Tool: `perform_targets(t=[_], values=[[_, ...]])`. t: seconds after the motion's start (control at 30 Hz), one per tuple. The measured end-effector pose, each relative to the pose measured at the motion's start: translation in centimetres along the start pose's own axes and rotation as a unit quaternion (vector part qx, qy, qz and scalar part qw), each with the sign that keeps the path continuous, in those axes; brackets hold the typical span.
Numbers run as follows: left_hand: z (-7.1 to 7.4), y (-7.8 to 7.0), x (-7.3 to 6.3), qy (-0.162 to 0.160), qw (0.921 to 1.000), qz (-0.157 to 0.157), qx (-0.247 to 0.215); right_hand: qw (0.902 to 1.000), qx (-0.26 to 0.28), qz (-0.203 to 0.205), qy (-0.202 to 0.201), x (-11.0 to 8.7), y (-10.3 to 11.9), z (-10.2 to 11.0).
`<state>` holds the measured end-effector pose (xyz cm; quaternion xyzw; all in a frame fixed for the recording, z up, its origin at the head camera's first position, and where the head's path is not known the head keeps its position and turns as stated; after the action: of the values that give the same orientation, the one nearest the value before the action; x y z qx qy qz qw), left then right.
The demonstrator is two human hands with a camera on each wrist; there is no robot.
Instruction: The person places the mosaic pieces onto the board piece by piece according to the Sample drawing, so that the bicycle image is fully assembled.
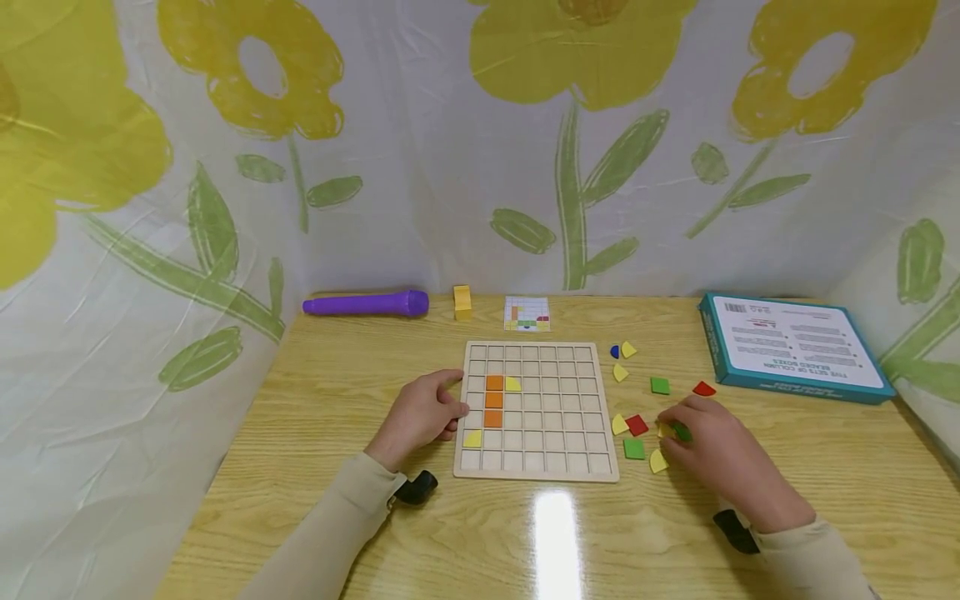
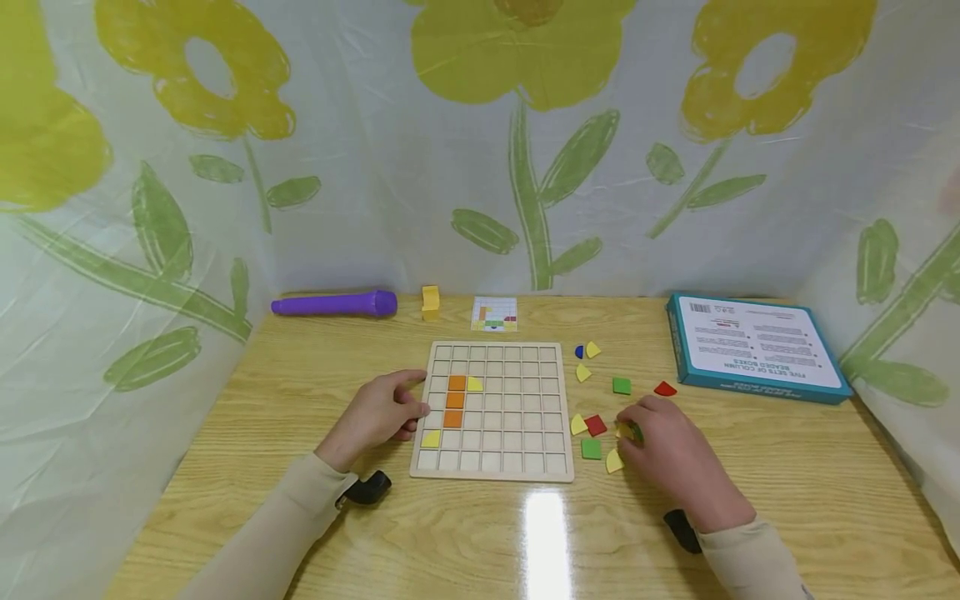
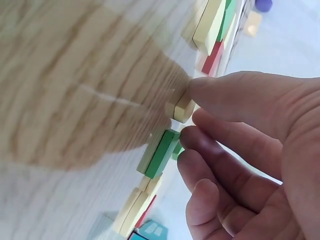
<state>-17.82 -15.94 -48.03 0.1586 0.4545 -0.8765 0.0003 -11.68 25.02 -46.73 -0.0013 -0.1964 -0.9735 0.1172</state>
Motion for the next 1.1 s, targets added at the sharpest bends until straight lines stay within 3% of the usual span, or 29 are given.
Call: perform_targets(t=[0.37,0.87,1.1], values=[[0.0,-0.2,-0.1,-0.002,1.0,0.0,0.004,0.9998,0.004,0.012,0.015,0.4,0.0,-0.1],[0.0,-0.2,-0.1,-0.002,1.0,0.001,0.004,0.9994,0.015,-0.012,0.028,0.8,0.3,-0.2],[0.1,-0.2,-0.1,0.003,1.0,0.005,-0.004,0.9993,0.029,-0.004,0.024,1.4,1.5,-0.2]])
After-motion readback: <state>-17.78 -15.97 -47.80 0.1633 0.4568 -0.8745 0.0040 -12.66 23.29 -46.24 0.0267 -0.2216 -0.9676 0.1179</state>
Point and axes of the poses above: each hand's wrist, its own x-axis towards the middle knuckle, its own z-axis out of the back of the hand, y = z × x, the point moved 1 cm from there along x, towards the middle knuckle, and after that the axes turned 4 degrees about x, right-handed, at the moved point
